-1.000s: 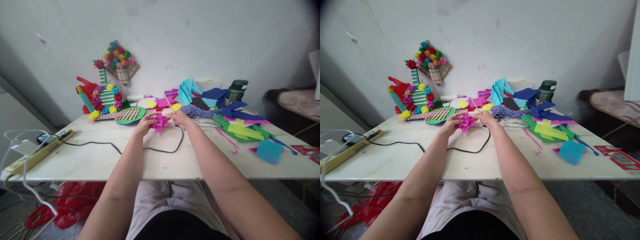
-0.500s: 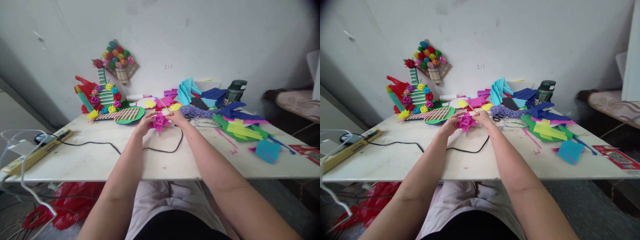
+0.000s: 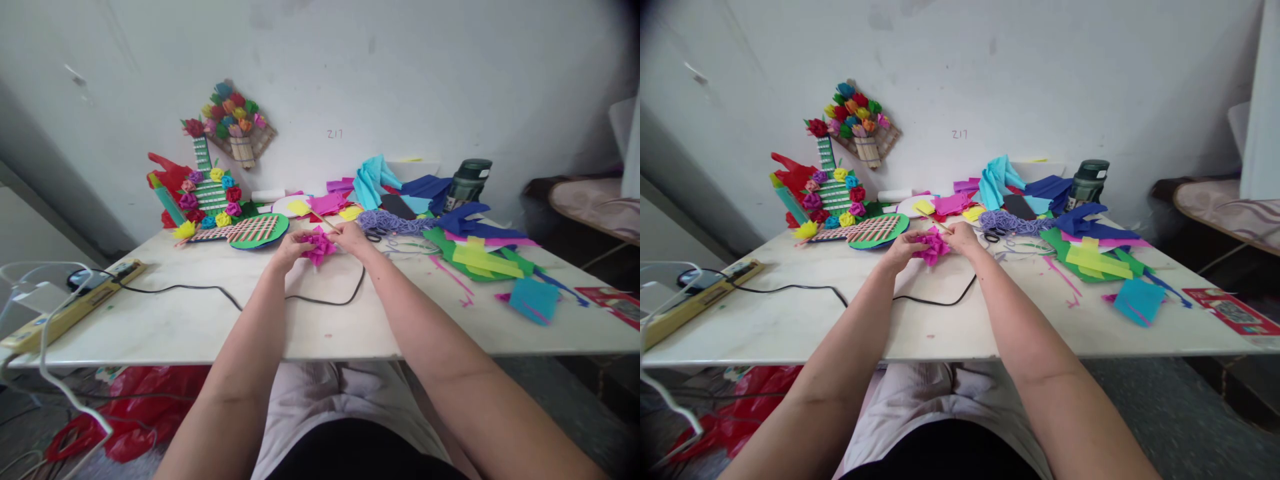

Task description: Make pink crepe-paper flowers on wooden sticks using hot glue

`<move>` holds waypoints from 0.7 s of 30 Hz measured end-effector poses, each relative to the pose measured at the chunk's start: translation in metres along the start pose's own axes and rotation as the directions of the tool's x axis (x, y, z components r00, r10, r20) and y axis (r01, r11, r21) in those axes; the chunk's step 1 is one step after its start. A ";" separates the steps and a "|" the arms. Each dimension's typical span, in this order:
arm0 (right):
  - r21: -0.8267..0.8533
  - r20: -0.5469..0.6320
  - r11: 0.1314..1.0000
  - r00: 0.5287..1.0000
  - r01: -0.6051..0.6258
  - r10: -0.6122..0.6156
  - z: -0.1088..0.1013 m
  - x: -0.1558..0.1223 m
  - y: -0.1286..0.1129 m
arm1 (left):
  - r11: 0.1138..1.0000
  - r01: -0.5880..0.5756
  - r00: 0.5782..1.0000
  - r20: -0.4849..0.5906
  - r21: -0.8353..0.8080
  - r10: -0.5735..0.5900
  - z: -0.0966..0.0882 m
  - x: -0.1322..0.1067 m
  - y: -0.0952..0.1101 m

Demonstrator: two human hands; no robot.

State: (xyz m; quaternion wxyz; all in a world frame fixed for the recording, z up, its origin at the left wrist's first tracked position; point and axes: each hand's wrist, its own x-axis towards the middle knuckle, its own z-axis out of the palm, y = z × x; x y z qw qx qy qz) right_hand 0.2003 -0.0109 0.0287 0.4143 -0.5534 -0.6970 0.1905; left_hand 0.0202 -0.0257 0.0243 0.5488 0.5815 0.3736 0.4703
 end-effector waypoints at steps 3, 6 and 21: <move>-0.008 0.006 1.000 1.000 0.015 -0.015 0.001 -0.002 -0.003 | 1.000 0.000 1.000 -0.009 0.005 0.000 0.000 0.002 -0.003; -0.029 0.000 0.999 1.000 0.024 -0.024 0.002 -0.003 -0.003 | 1.000 -0.001 1.000 -0.026 0.001 0.001 0.000 0.002 -0.004; 0.090 -0.081 0.991 0.993 0.099 -0.091 0.000 0.000 -0.003 | 0.989 -0.144 0.982 -0.129 -0.025 0.140 0.008 0.001 0.005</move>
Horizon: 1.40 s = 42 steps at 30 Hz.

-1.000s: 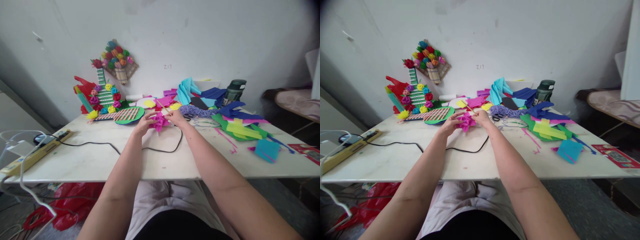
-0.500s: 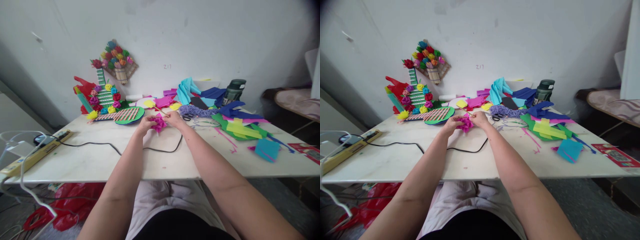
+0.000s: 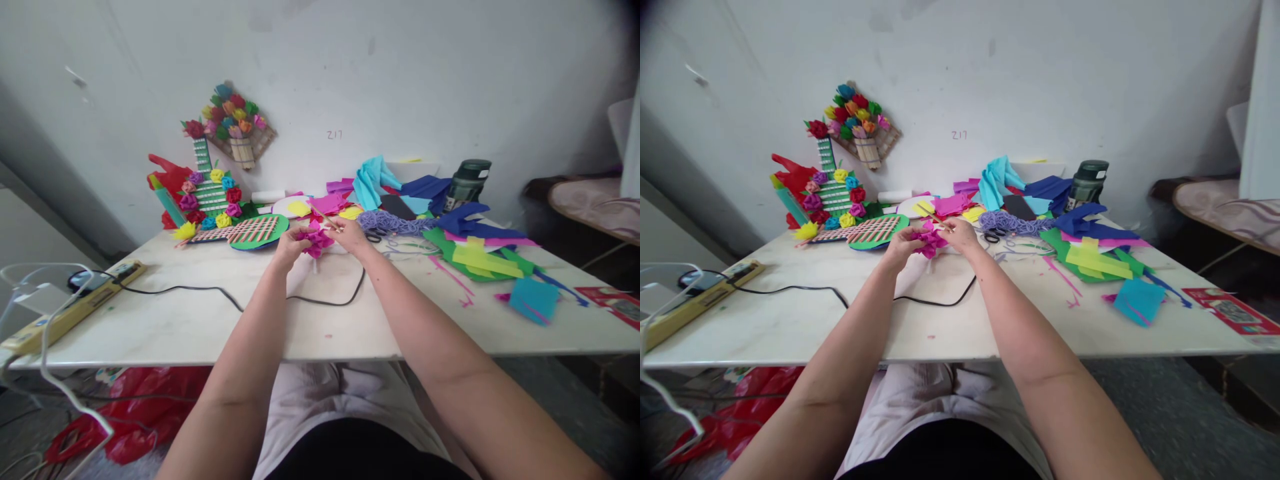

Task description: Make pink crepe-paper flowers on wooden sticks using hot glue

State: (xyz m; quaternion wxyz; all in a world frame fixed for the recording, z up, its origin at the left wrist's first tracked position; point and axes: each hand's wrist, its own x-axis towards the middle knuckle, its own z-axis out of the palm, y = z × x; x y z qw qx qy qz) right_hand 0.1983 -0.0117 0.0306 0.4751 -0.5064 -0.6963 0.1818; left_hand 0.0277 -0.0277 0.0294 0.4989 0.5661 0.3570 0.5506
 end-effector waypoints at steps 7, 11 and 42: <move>0.005 0.107 1.000 0.994 -0.024 0.024 -0.010 0.000 0.002 | 0.997 0.079 0.997 -0.011 0.001 -0.079 -0.004 -0.001 0.000; 0.060 0.112 0.998 0.994 0.012 -0.019 -0.013 0.000 0.004 | 0.991 0.132 0.990 0.049 0.022 -0.133 -0.011 0.000 0.000; -0.158 -0.003 0.987 1.000 -0.013 0.013 -0.017 -0.002 0.002 | 0.958 -0.158 0.981 -0.074 0.237 0.180 -0.026 0.010 -0.006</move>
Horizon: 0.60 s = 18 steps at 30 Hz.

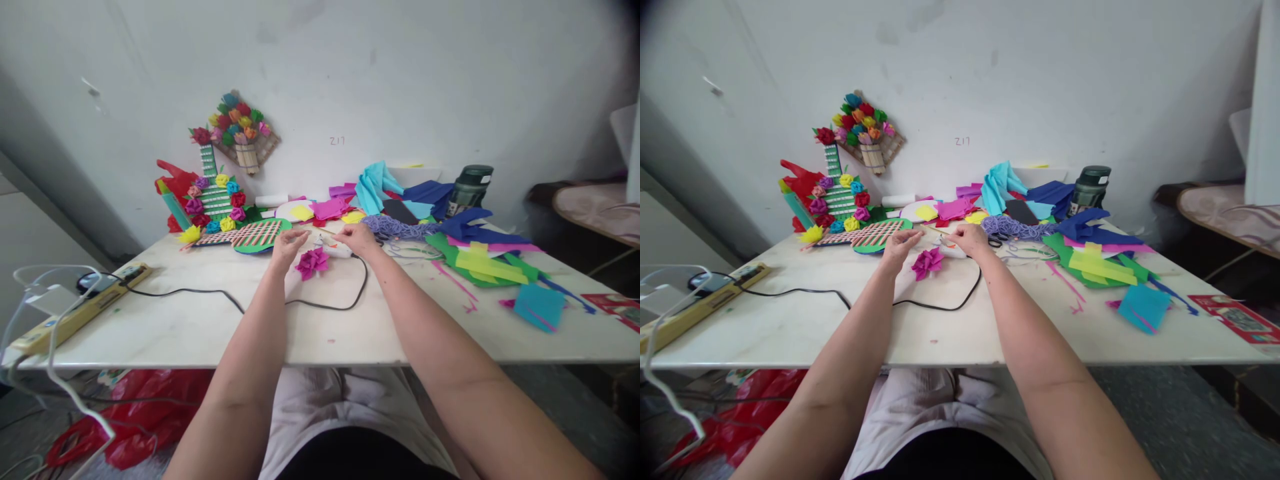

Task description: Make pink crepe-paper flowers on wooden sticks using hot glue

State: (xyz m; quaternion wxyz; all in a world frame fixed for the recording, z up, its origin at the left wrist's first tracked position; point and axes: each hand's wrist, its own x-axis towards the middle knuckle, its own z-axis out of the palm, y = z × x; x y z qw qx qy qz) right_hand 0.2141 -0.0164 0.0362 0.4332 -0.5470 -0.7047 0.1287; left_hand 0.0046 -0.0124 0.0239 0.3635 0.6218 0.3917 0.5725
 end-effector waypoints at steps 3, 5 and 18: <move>-0.052 -0.014 0.999 1.000 0.006 -0.007 0.001 -0.001 -0.002 | 0.997 -0.037 0.997 -0.067 0.068 0.041 0.001 0.000 -0.002; -0.080 -0.012 0.997 1.000 0.016 -0.017 0.002 -0.001 -0.003 | 0.990 -0.045 0.993 -0.101 0.131 0.059 0.002 0.001 -0.003; -0.233 -0.037 0.968 0.993 0.098 -0.109 0.007 -0.004 -0.009 | 0.975 -0.053 0.986 -0.142 0.216 0.085 0.003 0.002 -0.006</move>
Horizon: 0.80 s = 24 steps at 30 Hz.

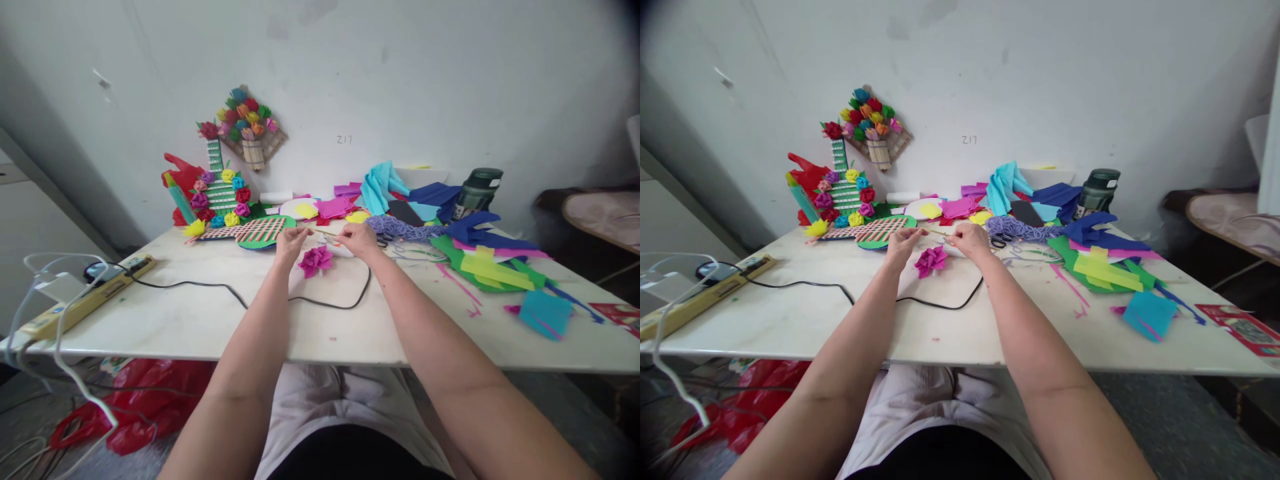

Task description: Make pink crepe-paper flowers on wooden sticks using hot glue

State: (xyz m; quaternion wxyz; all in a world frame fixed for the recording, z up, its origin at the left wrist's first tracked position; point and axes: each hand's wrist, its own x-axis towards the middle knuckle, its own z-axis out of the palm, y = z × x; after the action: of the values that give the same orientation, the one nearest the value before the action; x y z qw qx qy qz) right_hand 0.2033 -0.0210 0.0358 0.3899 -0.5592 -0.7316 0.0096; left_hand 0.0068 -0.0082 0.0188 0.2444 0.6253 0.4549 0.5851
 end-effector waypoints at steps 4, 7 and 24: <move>-0.062 -0.036 0.995 0.997 0.071 -0.074 0.003 0.000 -0.001 | 0.995 0.034 0.999 -0.012 -0.090 -0.035 0.002 -0.001 0.001; -0.097 -0.042 0.988 0.991 0.123 -0.128 0.006 -0.002 -0.005 | 0.986 0.072 0.996 -0.039 -0.149 -0.079 0.004 -0.001 0.002; -0.277 0.107 0.948 0.986 0.156 -0.131 0.002 -0.012 -0.035 | 0.785 0.142 0.976 -0.217 0.603 -0.010 0.009 -0.006 0.013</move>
State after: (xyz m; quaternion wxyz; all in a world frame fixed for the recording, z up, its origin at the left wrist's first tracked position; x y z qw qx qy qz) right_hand 0.1746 -0.0431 0.0428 0.2729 -0.5536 -0.7804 -0.0998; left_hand 0.0198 -0.0172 0.0255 0.0036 0.5890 0.6678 0.4551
